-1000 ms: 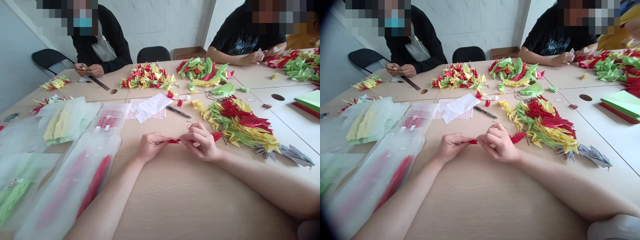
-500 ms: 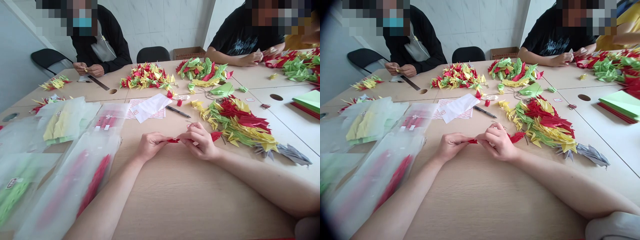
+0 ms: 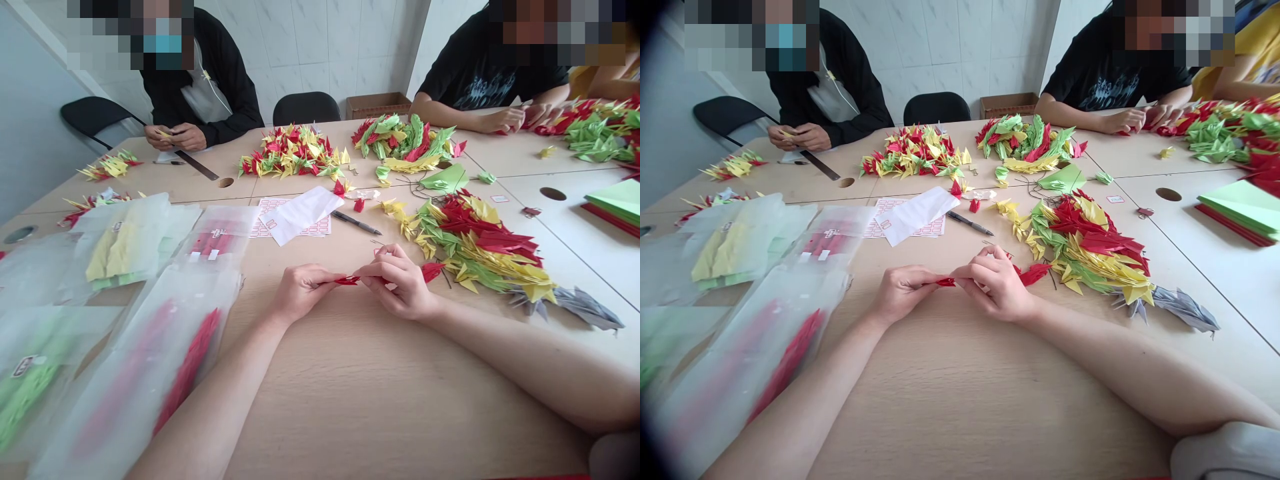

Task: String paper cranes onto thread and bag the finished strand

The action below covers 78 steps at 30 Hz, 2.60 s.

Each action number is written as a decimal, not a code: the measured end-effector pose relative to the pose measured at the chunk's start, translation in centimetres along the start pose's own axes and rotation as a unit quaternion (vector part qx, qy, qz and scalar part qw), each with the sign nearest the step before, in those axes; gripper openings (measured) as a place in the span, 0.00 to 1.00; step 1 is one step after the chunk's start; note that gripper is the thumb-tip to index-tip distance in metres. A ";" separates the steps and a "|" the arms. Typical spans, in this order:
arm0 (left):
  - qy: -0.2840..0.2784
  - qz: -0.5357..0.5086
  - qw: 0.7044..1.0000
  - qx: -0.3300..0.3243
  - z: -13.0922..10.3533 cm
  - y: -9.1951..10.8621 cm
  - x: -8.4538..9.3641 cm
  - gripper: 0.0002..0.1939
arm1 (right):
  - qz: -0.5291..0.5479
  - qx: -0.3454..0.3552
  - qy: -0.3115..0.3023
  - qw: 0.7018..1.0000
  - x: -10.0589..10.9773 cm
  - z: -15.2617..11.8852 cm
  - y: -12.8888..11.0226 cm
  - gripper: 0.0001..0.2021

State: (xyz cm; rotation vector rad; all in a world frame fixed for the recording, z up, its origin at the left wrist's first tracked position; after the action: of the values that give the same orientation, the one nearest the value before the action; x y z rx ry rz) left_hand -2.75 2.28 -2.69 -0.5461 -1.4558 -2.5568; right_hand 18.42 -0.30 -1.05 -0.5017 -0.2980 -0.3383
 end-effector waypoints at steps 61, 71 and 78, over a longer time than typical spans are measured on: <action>0.027 0.002 0.999 0.016 0.1 0.5 -0.2 0.04 | -0.021 -0.077 0.041 0.996 0.2 0.4 0.0 0.05; 0.039 -0.001 0.999 0.016 0.1 0.5 -0.1 0.04 | -0.028 -0.088 0.042 0.995 0.3 0.5 -0.1 0.05; 0.053 0.003 0.999 0.007 0.1 0.3 0.1 0.04 | -0.054 -0.070 0.042 0.995 0.1 0.2 0.5 0.06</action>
State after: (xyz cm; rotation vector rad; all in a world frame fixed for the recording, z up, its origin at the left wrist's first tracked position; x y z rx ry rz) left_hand -2.69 2.24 -2.35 -0.4045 -1.4334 -2.5267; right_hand 18.71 0.20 -1.04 -0.6088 -0.2208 -0.4869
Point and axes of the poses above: each hand's wrist, its own z-axis towards the middle knuckle, its own x-axis out of the back of the hand, y = z × x, the point moved 2 cm from there along z, towards the middle knuckle, and after that the axes turned 15 degrees about y, right-handed, at the moved point
